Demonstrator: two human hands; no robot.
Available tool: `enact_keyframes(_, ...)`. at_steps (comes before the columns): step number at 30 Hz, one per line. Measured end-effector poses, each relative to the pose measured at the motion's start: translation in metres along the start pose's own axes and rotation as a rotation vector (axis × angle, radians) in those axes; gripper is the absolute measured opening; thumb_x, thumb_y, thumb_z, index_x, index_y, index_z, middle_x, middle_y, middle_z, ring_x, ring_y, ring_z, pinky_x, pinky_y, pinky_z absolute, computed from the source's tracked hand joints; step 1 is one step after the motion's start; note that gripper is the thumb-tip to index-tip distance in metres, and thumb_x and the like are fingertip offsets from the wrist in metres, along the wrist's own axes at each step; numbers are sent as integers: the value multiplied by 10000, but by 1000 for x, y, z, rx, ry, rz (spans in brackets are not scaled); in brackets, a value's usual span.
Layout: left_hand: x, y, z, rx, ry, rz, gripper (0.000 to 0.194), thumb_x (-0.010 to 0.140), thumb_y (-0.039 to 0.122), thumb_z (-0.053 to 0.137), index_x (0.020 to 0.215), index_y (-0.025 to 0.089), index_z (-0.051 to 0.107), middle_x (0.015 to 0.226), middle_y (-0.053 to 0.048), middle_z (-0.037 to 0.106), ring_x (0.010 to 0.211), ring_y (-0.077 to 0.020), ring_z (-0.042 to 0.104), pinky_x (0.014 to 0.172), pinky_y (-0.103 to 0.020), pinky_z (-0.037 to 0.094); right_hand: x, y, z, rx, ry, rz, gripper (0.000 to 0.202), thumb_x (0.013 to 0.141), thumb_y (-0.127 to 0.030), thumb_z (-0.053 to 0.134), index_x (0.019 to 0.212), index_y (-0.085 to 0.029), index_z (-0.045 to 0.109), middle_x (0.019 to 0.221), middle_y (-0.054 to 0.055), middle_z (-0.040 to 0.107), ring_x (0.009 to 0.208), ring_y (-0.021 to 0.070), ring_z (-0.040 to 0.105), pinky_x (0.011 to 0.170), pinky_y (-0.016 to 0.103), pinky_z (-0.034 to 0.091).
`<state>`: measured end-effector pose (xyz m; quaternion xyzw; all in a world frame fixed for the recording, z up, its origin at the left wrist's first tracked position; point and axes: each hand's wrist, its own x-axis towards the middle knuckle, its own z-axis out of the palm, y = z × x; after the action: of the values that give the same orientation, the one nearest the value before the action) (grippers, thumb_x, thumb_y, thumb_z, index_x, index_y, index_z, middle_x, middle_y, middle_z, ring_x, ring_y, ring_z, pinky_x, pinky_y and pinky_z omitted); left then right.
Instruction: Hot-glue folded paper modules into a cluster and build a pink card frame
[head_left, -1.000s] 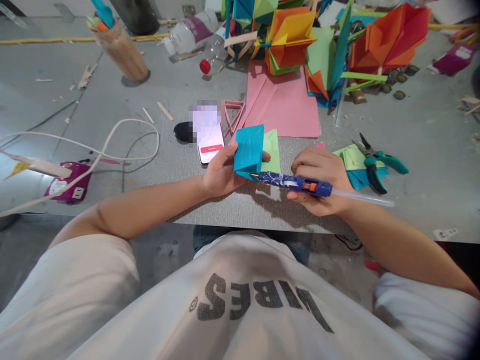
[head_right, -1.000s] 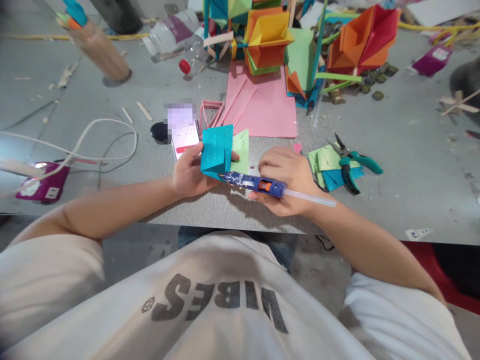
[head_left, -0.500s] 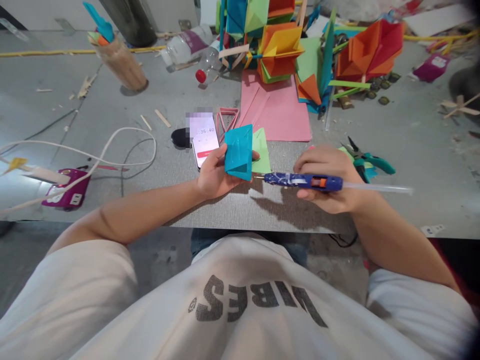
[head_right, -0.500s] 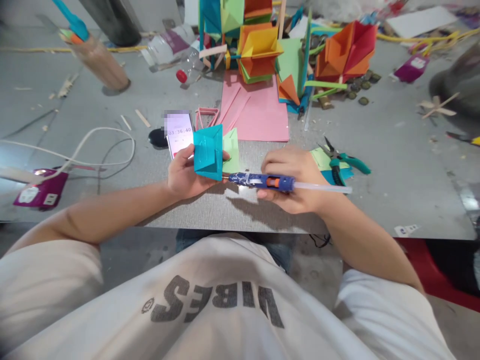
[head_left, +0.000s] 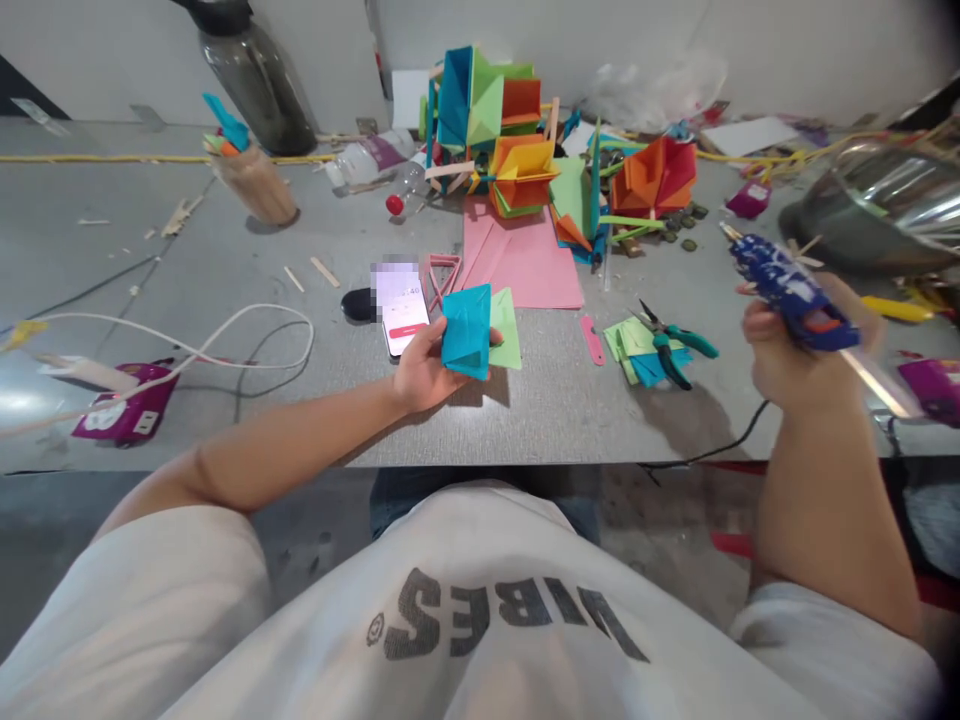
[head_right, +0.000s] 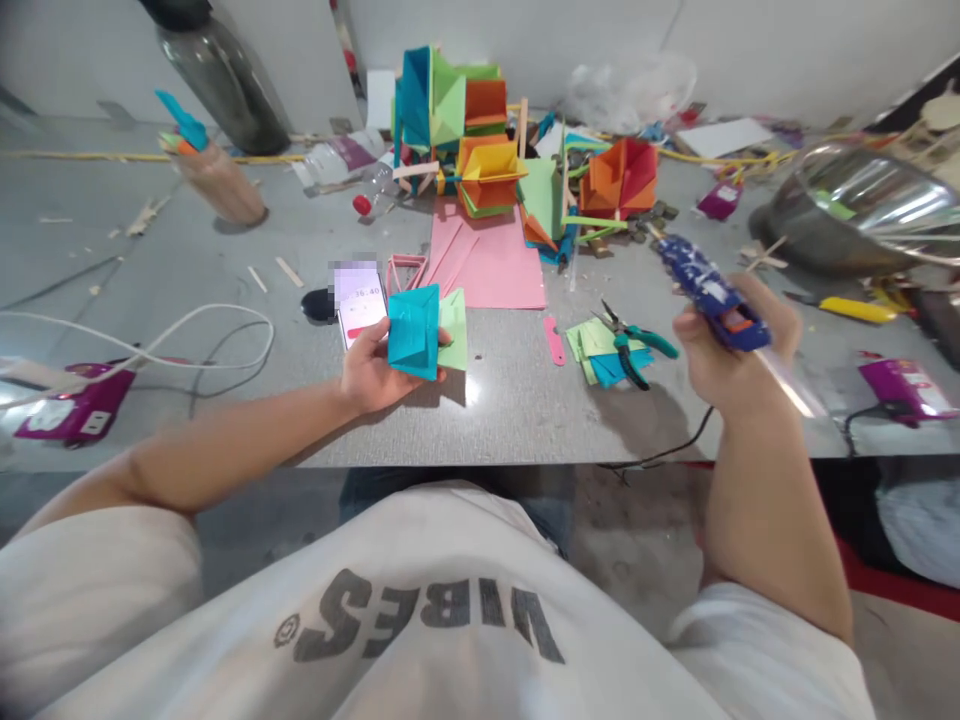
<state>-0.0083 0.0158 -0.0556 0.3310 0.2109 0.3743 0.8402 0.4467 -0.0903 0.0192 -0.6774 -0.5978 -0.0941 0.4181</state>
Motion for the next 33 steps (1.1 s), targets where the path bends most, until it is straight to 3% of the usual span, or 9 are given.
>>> enact_keyframes(2,2,-1,0,1,0,12,541,1148,678,683,1277,180,854,1264,-146,905,1009,-272,878,803,-410,747,-5,31,-17,-292,-81,51,455,1052,-598,740,1237,-195,843,1135,297,872,978,372,833,906,536,604)
enact_keyframes(5,3,-2,1,-2,-7,22,541,1145,683,698,1277,182,855,1225,-135,913,995,-263,880,784,-390,743,-16,68,-30,-626,-398,151,603,1000,-308,655,1560,-104,747,1418,396,841,1285,468,830,1146,602,568)
enact_keyframes(9,4,-1,2,10,-29,21,556,1139,692,717,1294,174,847,1229,-143,915,973,-259,880,780,-397,750,-27,105,-36,-775,-611,208,749,1027,-303,464,1688,-5,652,1429,457,810,1348,527,797,1193,685,537)
enact_keyframes(13,4,-1,1,7,-28,4,562,1145,684,705,1327,168,833,1251,-153,916,1004,-273,888,809,-403,746,-20,119,-45,-786,-605,162,708,966,-392,465,1538,-128,789,1495,401,794,1391,551,749,1131,750,565)
enact_keyframes(18,6,-2,-3,25,-37,-4,536,1140,652,703,1342,173,831,1279,-160,916,1091,-296,890,837,-395,735,10,35,-28,-628,-370,9,530,1040,-514,494,1263,-202,859,1452,316,826,1414,525,757,1229,750,573)
enact_keyframes(22,7,-6,-8,70,-69,21,541,1090,667,777,1295,171,848,1267,-164,919,1074,-291,890,820,-373,730,20,-85,28,0,-562,-385,498,1074,-625,699,1390,-256,810,1516,193,854,1462,432,783,1284,636,597)
enact_keyframes(25,7,-8,-9,135,-128,85,653,990,771,873,1253,173,881,1217,-160,929,1047,-293,896,835,-376,732,15,-145,79,183,-602,-412,368,1038,-542,814,1286,-269,809,1444,169,864,1342,422,809,1150,599,619)
enact_keyframes(29,5,-10,-7,187,-161,130,708,952,842,881,1227,190,908,1198,-148,935,1111,-312,903,913,-399,730,3,-159,133,532,-729,-51,429,948,-482,919,1278,-282,730,1093,72,833,876,269,770,837,456,592)
enact_keyframes(33,2,-8,-6,225,-146,111,697,1000,836,809,1255,194,903,1256,-163,930,1113,-331,908,976,-446,724,-4,-143,154,850,-854,242,577,854,-483,1001,1268,-296,646,694,-90,610,655,207,646,684,369,506)
